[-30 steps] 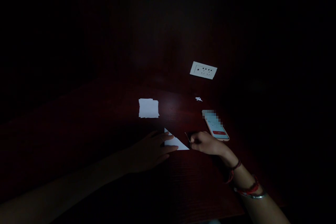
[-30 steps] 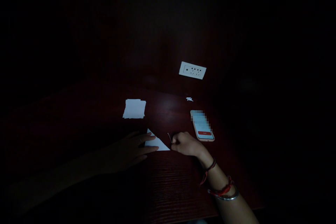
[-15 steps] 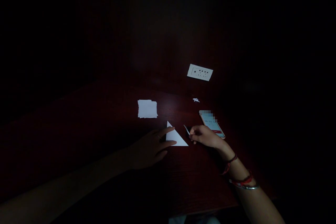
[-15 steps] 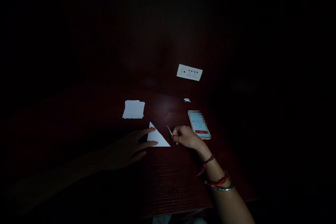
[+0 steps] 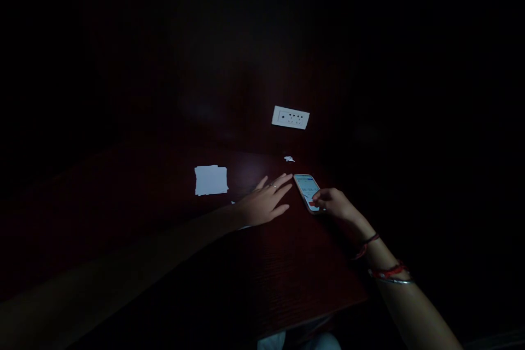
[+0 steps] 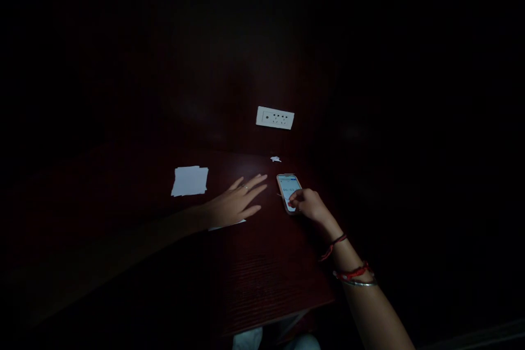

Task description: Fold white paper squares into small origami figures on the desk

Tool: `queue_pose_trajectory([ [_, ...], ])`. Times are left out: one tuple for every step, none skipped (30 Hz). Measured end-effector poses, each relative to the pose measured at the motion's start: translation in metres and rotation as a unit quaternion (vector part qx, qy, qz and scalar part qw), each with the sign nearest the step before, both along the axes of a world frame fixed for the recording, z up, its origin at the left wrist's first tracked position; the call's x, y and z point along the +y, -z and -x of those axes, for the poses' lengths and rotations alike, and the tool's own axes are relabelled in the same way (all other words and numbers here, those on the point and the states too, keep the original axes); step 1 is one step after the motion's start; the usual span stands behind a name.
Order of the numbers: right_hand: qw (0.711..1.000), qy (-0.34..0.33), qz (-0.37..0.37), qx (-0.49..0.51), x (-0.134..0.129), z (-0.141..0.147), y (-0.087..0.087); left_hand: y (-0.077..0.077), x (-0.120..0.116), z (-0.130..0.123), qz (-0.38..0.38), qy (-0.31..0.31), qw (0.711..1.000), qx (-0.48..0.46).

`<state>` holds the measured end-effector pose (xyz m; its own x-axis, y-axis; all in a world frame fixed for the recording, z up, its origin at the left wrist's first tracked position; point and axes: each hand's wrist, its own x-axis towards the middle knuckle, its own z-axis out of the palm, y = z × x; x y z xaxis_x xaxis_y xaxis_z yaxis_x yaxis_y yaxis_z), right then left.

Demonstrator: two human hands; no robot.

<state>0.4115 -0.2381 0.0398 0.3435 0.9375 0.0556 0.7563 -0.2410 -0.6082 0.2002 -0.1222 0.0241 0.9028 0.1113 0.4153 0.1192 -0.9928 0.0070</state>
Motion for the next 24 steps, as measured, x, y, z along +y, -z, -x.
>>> queue_pose_trajectory([
  [1.000,0.025,-0.003,-0.014,-0.003,-0.010,0.001,-0.002,0.000,-0.021,-0.001,0.001,1.000,0.007],
  [0.999,0.045,-0.004,-0.027,-0.006,-0.021,0.002,-0.003,0.000,-0.041,0.000,0.000,1.000,0.016],
  [0.997,0.064,-0.004,-0.040,-0.009,-0.032,0.003,-0.003,-0.001,-0.060,0.001,0.005,1.000,0.019],
  [0.995,0.083,-0.003,-0.052,-0.012,-0.042,0.005,-0.003,-0.001,-0.077,0.002,0.010,1.000,0.020],
  [0.993,0.100,-0.001,-0.063,-0.015,-0.051,0.007,-0.002,-0.001,-0.093,0.004,0.015,1.000,0.022],
  [0.991,0.117,0.001,-0.073,-0.018,-0.060,0.009,0.000,-0.002,-0.106,0.006,0.019,1.000,0.024],
  [0.988,0.131,0.003,-0.084,-0.021,-0.067,0.012,0.001,-0.002,-0.117,0.010,0.021,0.999,0.027],
  [0.985,0.142,0.004,-0.093,-0.022,-0.074,0.015,0.003,-0.003,-0.127,0.014,0.022,0.999,0.029],
  [0.983,0.152,0.006,-0.103,-0.023,-0.079,0.018,0.004,-0.003,-0.135,0.017,0.023,0.999,0.031],
  [0.981,0.160,0.007,-0.111,-0.023,-0.084,0.021,0.005,-0.004,-0.142,0.020,0.026,0.999,0.034],
  [0.979,0.167,0.008,-0.118,-0.022,-0.087,0.024,0.006,-0.005,-0.148,0.022,0.028,0.999,0.037],
  [0.977,0.173,0.007,-0.125,-0.021,-0.090,0.027,0.006,-0.006,-0.153,0.023,0.030,0.998,0.040],
  [0.975,0.177,0.005,-0.131,-0.020,-0.092,0.029,0.006,-0.007,-0.157,0.025,0.032,0.998,0.043],
  [0.974,0.181,0.001,-0.137,-0.018,-0.094,0.030,0.005,-0.007,-0.160,0.026,0.034,0.998,0.045],
  [0.973,0.183,-0.006,-0.142,-0.017,-0.095,0.031,0.004,-0.007,-0.162,0.027,0.034,0.998,0.046],
  [0.972,0.184,-0.014,-0.146,-0.016,-0.095,0.031,0.003,-0.005,-0.163,0.028,0.033,0.998,0.046],
  [0.971,0.183,-0.023,-0.151,-0.016,-0.095,0.030,0.002,-0.002,-0.162,0.030,0.032,0.998,0.044],
  [0.971,0.181,-0.034,-0.155,-0.015,-0.094,0.028,0.002,0.001,-0.158,0.032,0.028,0.998,0.040],
  [0.971,0.175,-0.045,-0.157,-0.015,-0.091,0.026,0.001,0.006,-0.153,0.035,0.025,0.998,0.036],
  [0.971,0.167,-0.057,-0.160,-0.015,-0.087,0.024,0.001,0.012,-0.145,0.038,0.021,0.999,0.032],
  [0.973,0.153,-0.068,-0.160,-0.014,-0.081,0.022,0.002,0.019,-0.134,0.042,0.018,0.999,0.028],
  [0.975,0.133,-0.078,-0.157,-0.013,-0.073,0.020,0.003,0.026,-0.121,0.046,0.014,0.999,0.026],
  [0.979,0.105,-0.084,-0.154,-0.011,-0.063,0.017,0.004,0.033,-0.106,0.051,0.008,0.998,0.023],
  [0.983,0.069,-0.085,-0.149,-0.008,-0.051,0.015,0.006,0.040,-0.089,0.057,0.002,0.998,0.021],
])
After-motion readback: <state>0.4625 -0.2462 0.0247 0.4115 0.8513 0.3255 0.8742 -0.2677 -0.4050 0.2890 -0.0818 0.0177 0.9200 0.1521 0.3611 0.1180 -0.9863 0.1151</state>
